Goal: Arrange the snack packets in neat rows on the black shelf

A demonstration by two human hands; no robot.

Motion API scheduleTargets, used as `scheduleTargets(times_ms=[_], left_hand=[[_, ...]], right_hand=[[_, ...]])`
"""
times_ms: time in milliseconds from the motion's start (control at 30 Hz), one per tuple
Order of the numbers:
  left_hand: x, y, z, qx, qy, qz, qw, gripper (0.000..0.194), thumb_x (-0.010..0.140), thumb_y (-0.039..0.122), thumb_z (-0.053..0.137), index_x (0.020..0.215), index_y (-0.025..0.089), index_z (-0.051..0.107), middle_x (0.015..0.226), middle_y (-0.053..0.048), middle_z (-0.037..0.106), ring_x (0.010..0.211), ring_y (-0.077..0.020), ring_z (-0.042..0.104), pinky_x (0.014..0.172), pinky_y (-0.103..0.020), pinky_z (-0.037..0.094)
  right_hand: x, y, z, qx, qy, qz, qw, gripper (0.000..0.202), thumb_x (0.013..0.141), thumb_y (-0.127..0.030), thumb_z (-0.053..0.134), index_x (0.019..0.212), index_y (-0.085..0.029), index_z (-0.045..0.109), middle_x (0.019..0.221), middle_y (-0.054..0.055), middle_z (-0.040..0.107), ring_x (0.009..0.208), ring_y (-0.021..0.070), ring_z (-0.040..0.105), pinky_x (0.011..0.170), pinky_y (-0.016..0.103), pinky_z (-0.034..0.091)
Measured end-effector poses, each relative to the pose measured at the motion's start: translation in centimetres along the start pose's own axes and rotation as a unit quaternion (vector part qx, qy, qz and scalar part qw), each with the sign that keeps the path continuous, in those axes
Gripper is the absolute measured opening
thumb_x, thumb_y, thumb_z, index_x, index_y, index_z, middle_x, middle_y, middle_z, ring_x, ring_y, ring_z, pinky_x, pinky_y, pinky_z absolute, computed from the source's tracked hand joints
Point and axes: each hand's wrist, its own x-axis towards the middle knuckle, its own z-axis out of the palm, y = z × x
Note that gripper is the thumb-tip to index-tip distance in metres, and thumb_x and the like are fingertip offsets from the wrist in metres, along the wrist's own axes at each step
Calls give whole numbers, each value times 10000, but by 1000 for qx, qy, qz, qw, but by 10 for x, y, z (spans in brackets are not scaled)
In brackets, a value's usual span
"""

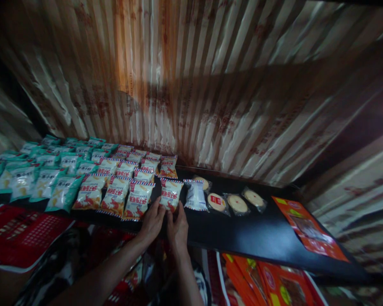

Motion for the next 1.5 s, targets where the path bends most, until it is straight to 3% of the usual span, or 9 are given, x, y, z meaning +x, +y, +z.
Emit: scheduleTargets(times_ms=[367, 500, 933, 1133, 1367, 1500], left_hand=[[20, 10, 3, 15, -11, 9, 1000, 539, 880, 276, 306, 1363, 37, 307, 1441, -165, 333, 1343, -185, 292, 1110, -300, 213], [30, 8, 7, 16, -1, 11, 1000, 527, 875, 302, 317, 1340, 56, 348, 1446, -163, 324, 1346, -196, 284, 1119, -312, 196], [56, 10, 14, 53, 38, 55, 996, 524, 864, 284, 284, 1328, 51, 359, 1380, -169, 411, 1289, -204, 363, 1083, -318, 259], [62, 14, 14, 65, 52, 43, 996, 488, 861, 259, 301, 1307, 84, 399, 1375, -151, 430, 1297, -218, 360, 1091, -338, 251], [75, 17, 16, 59, 74, 49, 994, 479, 866, 234, 326, 1336, 145, 362, 1318, -124, 504, 1195, -208, 487, 1016, -318, 365], [81, 15, 18, 41, 73, 58, 995, 485, 876, 244, 317, 1352, 149, 340, 1346, -127, 475, 1192, -209, 494, 998, -309, 385]], right_hand=[[22, 10, 18, -30, 28, -38, 998, 601, 795, -400, 419, 1287, -55, 452, 1147, 198, 611, 1021, 273, 603, 851, 409, 476], [31, 10, 22, -28, 34, -51, 998, 571, 802, -372, 423, 1301, -96, 442, 1159, 173, 612, 1014, 263, 607, 852, 403, 476], [53, 11, 33, 11, 13, -63, 998, 576, 811, -326, 448, 1347, -124, 390, 1082, 132, 650, 968, 239, 615, 857, 396, 477], [65, 17, 39, 8, 26, -77, 997, 571, 799, -330, 460, 1328, -119, 423, 1077, 132, 651, 970, 241, 608, 862, 392, 473], [76, 9, 44, 4, 15, -62, 998, 585, 802, -366, 436, 1324, -103, 429, 1084, 147, 638, 961, 240, 603, 850, 384, 472], [80, 8, 48, -2, 18, -52, 999, 597, 804, -383, 420, 1316, -76, 435, 1085, 175, 628, 947, 253, 600, 836, 406, 471]])
